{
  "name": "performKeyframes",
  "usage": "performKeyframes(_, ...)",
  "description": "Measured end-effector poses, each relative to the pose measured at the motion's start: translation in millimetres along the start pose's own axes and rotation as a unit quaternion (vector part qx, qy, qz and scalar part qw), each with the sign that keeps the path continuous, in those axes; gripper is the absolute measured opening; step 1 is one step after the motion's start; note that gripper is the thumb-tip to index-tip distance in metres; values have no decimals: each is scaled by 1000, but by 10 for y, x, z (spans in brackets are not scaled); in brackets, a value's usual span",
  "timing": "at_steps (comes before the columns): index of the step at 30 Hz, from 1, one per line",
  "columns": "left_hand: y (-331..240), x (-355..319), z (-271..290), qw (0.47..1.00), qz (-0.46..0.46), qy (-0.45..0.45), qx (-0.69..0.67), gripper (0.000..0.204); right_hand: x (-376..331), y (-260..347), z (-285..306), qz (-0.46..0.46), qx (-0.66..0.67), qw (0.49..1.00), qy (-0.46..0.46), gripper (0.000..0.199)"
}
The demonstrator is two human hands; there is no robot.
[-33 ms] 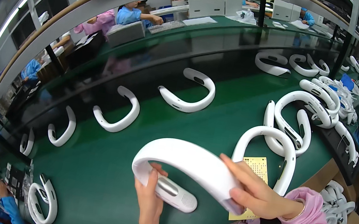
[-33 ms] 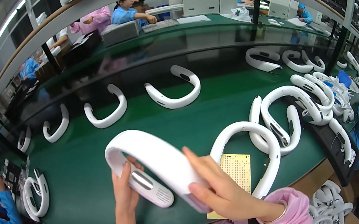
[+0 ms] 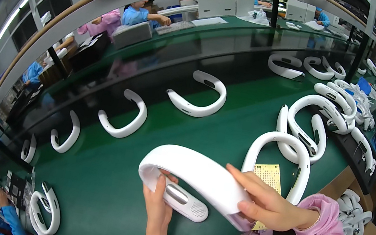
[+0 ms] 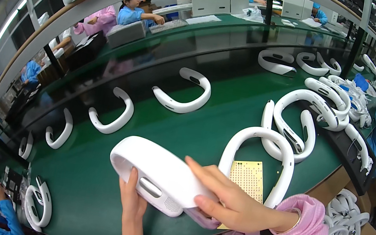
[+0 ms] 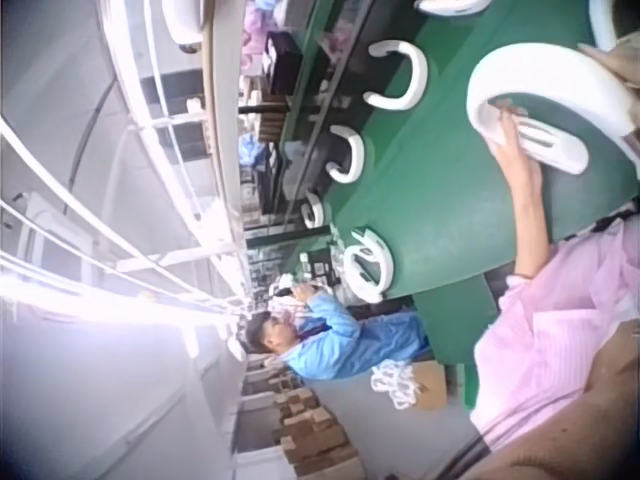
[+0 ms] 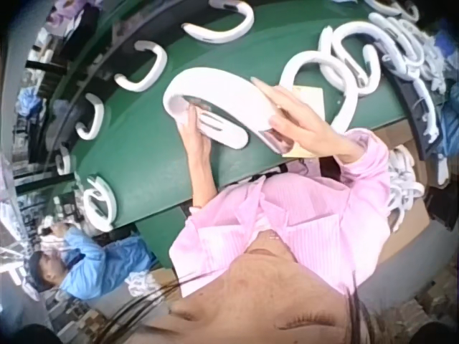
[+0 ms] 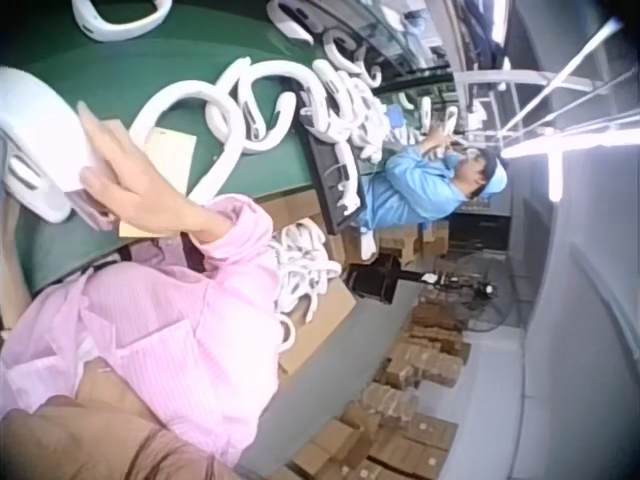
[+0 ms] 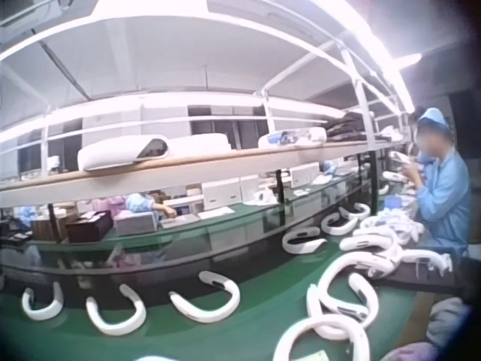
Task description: Inspecting and assembling components of white U-shaped neck massagers on a factory production line.
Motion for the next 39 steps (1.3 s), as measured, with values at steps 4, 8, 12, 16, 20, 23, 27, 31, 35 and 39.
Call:
performKeyframes(4, 421, 145, -4, 990, 113, 66, -48, 40, 103, 175, -73, 23, 63, 997, 38, 58)
performKeyframes(8, 508, -9, -247, 970, 167, 140, -106, 39, 170, 210, -112, 17, 122, 992, 20, 62)
performKeyframes(12, 586, -67, -255, 963, 200, 165, -72, 37, 250, 334, -23, 79, -115, 990, -18, 56)
performKeyframes(16, 592, -193, -300, 935, 292, 200, -2, 59, 333, 567, 186, 313, -272, 903, -111, 47)
performKeyframes(20, -7, -359, -471, 954, 97, 272, -77, 75, 322, 59, 620, 239, -121, 941, -205, 36)
performKeyframes(23, -179, -263, -391, 939, 5, 338, 58, 80, 319, -29, 709, 169, -11, 959, -227, 49)
performKeyframes(27, -269, -242, -414, 958, -14, 259, 123, 83, 275, -18, 757, 114, -4, 966, -233, 52)
performKeyframes(31, -377, -160, -411, 939, -104, 222, 242, 76, 342, -86, 720, -32, 88, 972, -217, 49)
performKeyframes(35, -319, 50, -431, 968, -70, 158, 184, 59, 404, -359, 582, -188, 239, 943, -138, 53)
performKeyframes(39, -189, 133, -521, 984, 38, 100, 142, 55, 377, -506, 548, -267, 351, 885, -150, 43)
Point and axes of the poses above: each hand's wrist, its own x-axis towards the middle knuckle, its own z-axis out of the back of the hand, y = z × x, the point moved 7 cm from there along x, towards the middle knuckle, and after that the axes turned 5 degrees about -y, right-handed, at the moved point
